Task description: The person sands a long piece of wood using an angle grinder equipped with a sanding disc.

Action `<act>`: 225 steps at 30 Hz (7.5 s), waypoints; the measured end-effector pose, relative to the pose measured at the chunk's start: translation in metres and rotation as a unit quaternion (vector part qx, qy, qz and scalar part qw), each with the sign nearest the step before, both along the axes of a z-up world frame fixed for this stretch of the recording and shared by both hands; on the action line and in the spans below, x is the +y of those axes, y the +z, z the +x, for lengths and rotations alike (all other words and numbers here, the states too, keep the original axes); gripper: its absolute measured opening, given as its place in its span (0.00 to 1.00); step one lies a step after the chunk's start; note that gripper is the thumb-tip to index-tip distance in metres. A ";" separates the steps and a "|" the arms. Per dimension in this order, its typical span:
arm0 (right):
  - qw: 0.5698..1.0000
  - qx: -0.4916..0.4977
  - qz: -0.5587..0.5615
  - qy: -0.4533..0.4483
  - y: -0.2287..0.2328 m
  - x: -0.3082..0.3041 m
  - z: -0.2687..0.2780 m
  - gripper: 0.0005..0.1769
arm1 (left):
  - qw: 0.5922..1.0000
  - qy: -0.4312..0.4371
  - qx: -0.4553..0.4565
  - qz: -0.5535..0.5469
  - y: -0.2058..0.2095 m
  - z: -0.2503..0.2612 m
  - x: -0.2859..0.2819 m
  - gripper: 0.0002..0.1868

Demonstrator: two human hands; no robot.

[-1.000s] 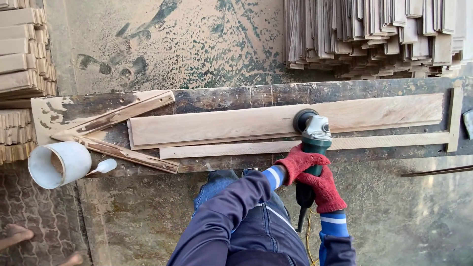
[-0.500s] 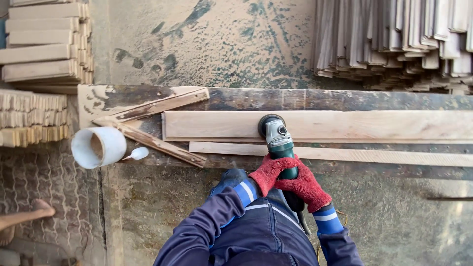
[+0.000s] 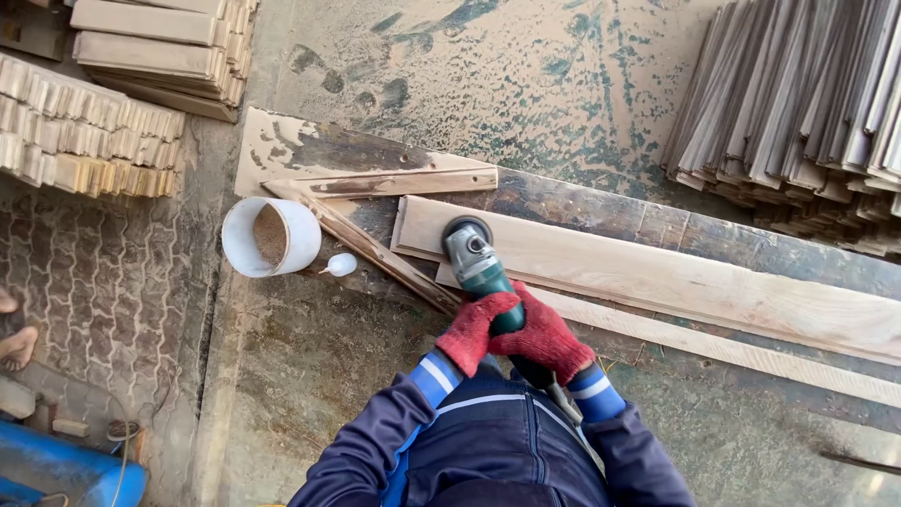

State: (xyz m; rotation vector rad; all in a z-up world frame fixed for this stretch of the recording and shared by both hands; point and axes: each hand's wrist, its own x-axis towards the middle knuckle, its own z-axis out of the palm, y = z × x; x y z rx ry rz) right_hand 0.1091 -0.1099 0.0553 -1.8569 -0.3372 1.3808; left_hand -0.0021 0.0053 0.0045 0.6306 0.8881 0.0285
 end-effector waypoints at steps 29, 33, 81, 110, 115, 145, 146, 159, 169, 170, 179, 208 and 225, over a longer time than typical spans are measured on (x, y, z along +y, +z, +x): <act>0.595 -0.073 0.187 -0.778 0.025 -0.366 -0.176 0.31 | 0.278 -0.623 -0.052 0.729 0.047 0.284 -0.170 0.83; 0.525 -0.089 0.166 -0.830 0.017 -0.370 -0.220 0.34 | 0.338 -0.659 0.103 0.664 0.065 0.318 -0.178 0.78; 0.579 -0.029 0.307 -0.755 -0.034 -0.480 -0.178 0.41 | 0.988 -0.107 0.107 0.001 0.010 0.203 -0.292 0.17; 0.610 -0.041 0.285 -0.738 -0.014 -0.479 -0.149 0.41 | 0.905 -0.229 0.001 0.359 -0.051 0.163 -0.245 0.15; 0.590 -0.032 0.269 -0.761 -0.015 -0.481 -0.156 0.40 | 0.593 -0.174 0.063 0.784 -0.007 0.107 -0.099 0.56; 0.638 -0.015 0.245 -0.730 -0.001 -0.460 -0.120 0.39 | 0.415 -0.420 0.008 0.807 -0.052 0.233 -0.218 0.31; 0.641 -0.009 0.245 -0.727 0.001 -0.459 -0.121 0.39 | 0.401 -0.382 -0.039 0.832 -0.062 0.228 -0.215 0.33; 0.774 0.046 0.286 -0.563 -0.062 -0.429 -0.074 0.39 | 0.680 -0.033 0.132 0.720 -0.107 0.104 -0.073 0.38; 0.819 0.045 0.289 -0.494 -0.028 -0.287 -0.056 0.39 | 0.781 0.030 0.317 0.537 -0.105 -0.009 0.142 0.16; 0.818 0.035 0.285 -0.499 -0.021 -0.274 -0.060 0.39 | 0.782 -0.037 0.324 0.531 -0.123 -0.007 0.154 0.11; 0.841 0.040 0.236 -0.485 -0.003 -0.131 -0.087 0.34 | 0.815 -0.197 0.215 0.501 -0.071 -0.008 0.158 0.25; 0.912 0.003 0.038 -0.409 -0.037 -0.086 -0.077 0.33 | 0.953 -0.288 -0.060 0.066 -0.047 0.072 -0.076 0.35; 0.930 0.022 0.035 -0.366 -0.031 -0.034 -0.085 0.31 | 0.975 -0.213 -0.050 0.045 -0.020 0.049 -0.013 0.30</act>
